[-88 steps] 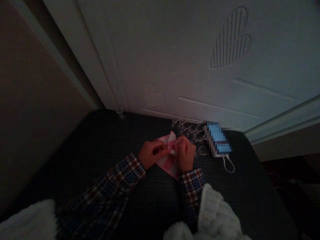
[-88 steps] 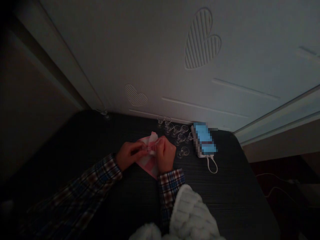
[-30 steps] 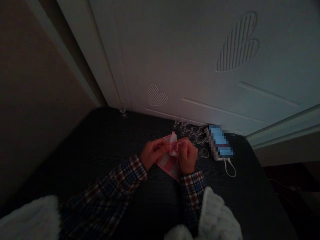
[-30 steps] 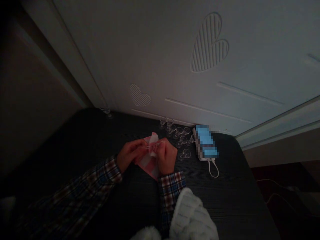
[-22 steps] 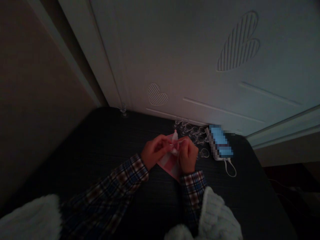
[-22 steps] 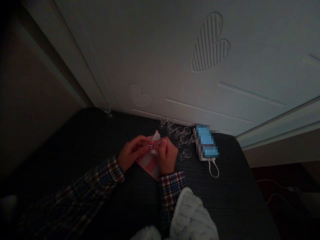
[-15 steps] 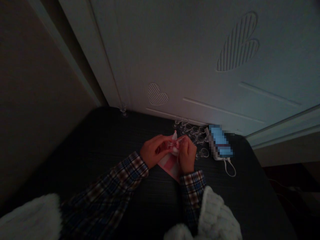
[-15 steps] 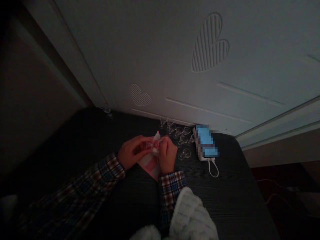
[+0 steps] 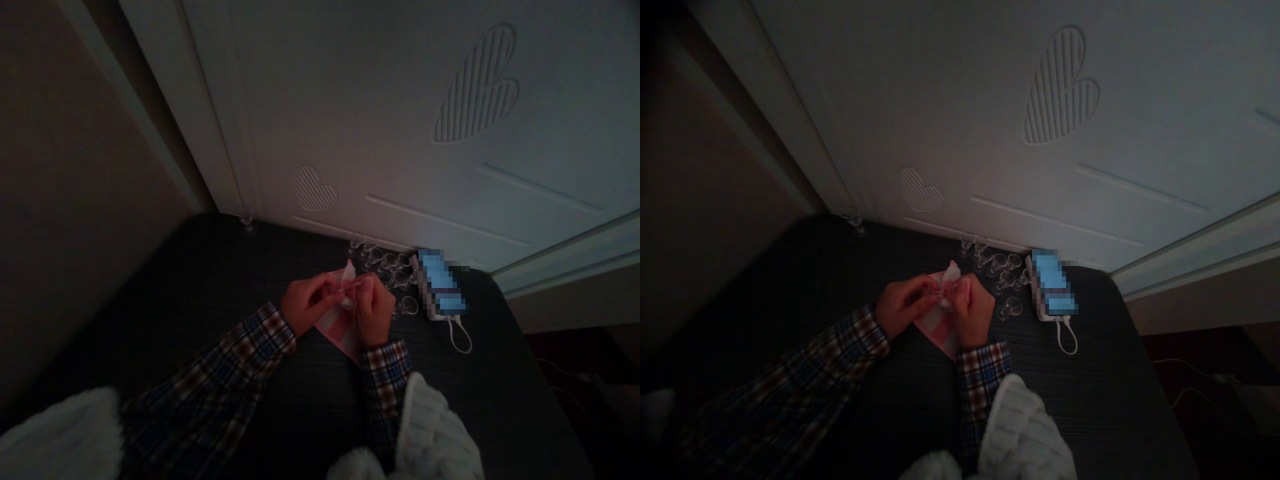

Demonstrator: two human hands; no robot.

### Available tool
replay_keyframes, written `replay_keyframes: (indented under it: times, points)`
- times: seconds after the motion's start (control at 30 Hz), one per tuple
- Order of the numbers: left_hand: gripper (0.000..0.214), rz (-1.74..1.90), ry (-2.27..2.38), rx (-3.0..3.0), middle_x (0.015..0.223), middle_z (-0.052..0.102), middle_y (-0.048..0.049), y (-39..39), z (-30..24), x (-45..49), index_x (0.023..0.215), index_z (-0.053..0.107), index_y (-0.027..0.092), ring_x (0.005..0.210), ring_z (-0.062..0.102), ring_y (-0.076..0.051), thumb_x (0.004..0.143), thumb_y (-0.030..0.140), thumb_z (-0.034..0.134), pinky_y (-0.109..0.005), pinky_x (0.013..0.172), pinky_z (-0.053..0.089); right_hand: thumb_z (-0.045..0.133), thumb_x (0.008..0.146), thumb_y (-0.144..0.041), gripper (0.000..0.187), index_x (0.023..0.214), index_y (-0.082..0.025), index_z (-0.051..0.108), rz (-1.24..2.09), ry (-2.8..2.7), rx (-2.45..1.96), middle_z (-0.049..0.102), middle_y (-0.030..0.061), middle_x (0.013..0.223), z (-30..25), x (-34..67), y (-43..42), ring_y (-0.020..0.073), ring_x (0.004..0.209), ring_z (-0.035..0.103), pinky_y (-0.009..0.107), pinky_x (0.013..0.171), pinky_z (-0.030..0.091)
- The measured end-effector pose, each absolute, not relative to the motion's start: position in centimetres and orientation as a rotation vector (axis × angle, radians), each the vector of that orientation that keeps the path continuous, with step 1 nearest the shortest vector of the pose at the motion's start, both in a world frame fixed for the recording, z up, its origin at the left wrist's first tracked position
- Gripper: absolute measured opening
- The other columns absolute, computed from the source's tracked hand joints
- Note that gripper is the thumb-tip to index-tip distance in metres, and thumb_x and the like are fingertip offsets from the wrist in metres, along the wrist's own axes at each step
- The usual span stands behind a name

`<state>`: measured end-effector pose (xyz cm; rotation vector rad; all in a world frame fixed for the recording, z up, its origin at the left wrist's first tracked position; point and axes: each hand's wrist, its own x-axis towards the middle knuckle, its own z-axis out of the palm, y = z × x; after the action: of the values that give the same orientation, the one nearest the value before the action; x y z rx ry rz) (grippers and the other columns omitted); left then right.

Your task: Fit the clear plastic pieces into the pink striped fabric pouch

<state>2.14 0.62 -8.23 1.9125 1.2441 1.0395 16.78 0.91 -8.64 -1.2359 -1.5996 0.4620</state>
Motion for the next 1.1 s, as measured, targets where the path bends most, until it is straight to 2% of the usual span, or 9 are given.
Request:
replay_keyframes:
  times: [0.13,0.3,0.5,0.67,0.83,0.93,1.0,1.1]
  points:
    - [0.021,1.044,1.192,1.879,0.06,0.051,0.0053,0.6,-8.3,2.21,0.084,0.053,0.017,0.051,0.047,-0.008,0.08,0.037,0.052,-0.018,0.049,0.036,0.032,0.089,-0.029,0.032,0.067,-0.017,0.053,0.456,-1.59,-1.235,0.052,-0.0027,0.058,-8.61,16.71,0.89,0.0092,0.054,0.048,0.022,0.055,0.033]
    - [0.035,1.045,1.162,1.909,0.07,0.055,0.0042,0.5,-8.44,2.42,0.106,0.049,0.02,0.053,0.05,-0.008,0.075,0.036,0.059,-0.018,0.049,0.038,0.029,0.09,-0.029,0.034,0.066,-0.018,0.051,0.479,-1.503,-1.285,0.052,-0.0028,0.058,-8.74,16.65,1.11,0.0096,0.054,0.048,0.022,0.054,0.033]
    - [0.026,1.04,1.218,1.998,0.074,0.057,0.0024,0.38,-8.58,2.43,0.105,0.049,0.019,0.06,0.053,-0.01,0.081,0.03,0.051,-0.02,0.055,0.04,0.029,0.09,-0.029,0.035,0.065,-0.018,0.05,0.5,-1.501,-1.291,0.052,-0.0025,0.059,-8.84,16.63,1.16,0.0094,0.054,0.048,0.022,0.054,0.032]
    - [0.021,1.02,1.217,1.979,0.058,0.049,0.006,0.38,-8.5,2.12,0.092,0.049,0.018,0.053,0.049,-0.01,0.082,0.036,0.046,-0.02,0.051,0.034,0.031,0.089,-0.029,0.034,0.063,-0.018,0.05,0.469,-1.546,-1.259,0.052,-0.0023,0.058,-8.65,16.53,0.87,0.0094,0.054,0.048,0.022,0.054,0.033]
    - [0.028,0.995,1.159,1.955,0.055,0.047,0.0047,0.71,-8.57,1.9,0.071,0.051,0.016,0.05,0.045,-0.009,0.083,0.04,0.043,-0.02,0.05,0.032,0.03,0.089,-0.028,0.035,0.064,-0.018,0.051,0.462,-1.576,-1.218,0.052,-0.0023,0.057,-8.5,16.58,0.69,0.0093,0.053,0.048,0.022,0.055,0.034]
    - [0.026,0.991,1.113,1.918,0.062,0.052,0.0044,0.83,-8.83,2.16,0.088,0.052,0.016,0.052,0.048,-0.009,0.078,0.04,0.052,-0.02,0.051,0.036,0.03,0.089,-0.028,0.035,0.063,-0.018,0.05,0.458,-1.54,-1.244,0.05,-0.0028,0.056,-8.56,16.67,0.86,0.0091,0.052,0.047,0.022,0.053,0.032]
    - [0.036,0.986,1.127,1.915,0.068,0.055,0.0041,0.83,-8.97,2.39,0.102,0.048,0.018,0.055,0.051,-0.01,0.074,0.039,0.059,-0.02,0.053,0.038,0.03,0.09,-0.028,0.035,0.063,-0.018,0.049,0.467,-1.494,-1.273,0.05,-0.0028,0.056,-8.69,16.73,1.08,0.0092,0.052,0.047,0.022,0.053,0.032]
    - [0.031,0.981,1.19,1.977,0.069,0.055,0.0035,0.8,-8.98,2.52,0.102,0.05,0.019,0.058,0.052,-0.011,0.077,0.035,0.057,-0.021,0.053,0.038,0.029,0.09,-0.03,0.036,0.062,-0.017,0.048,0.5,-1.446,-1.294,0.05,-0.0029,0.057,-8.9,16.73,1.35,0.0092,0.053,0.046,0.022,0.052,0.032]
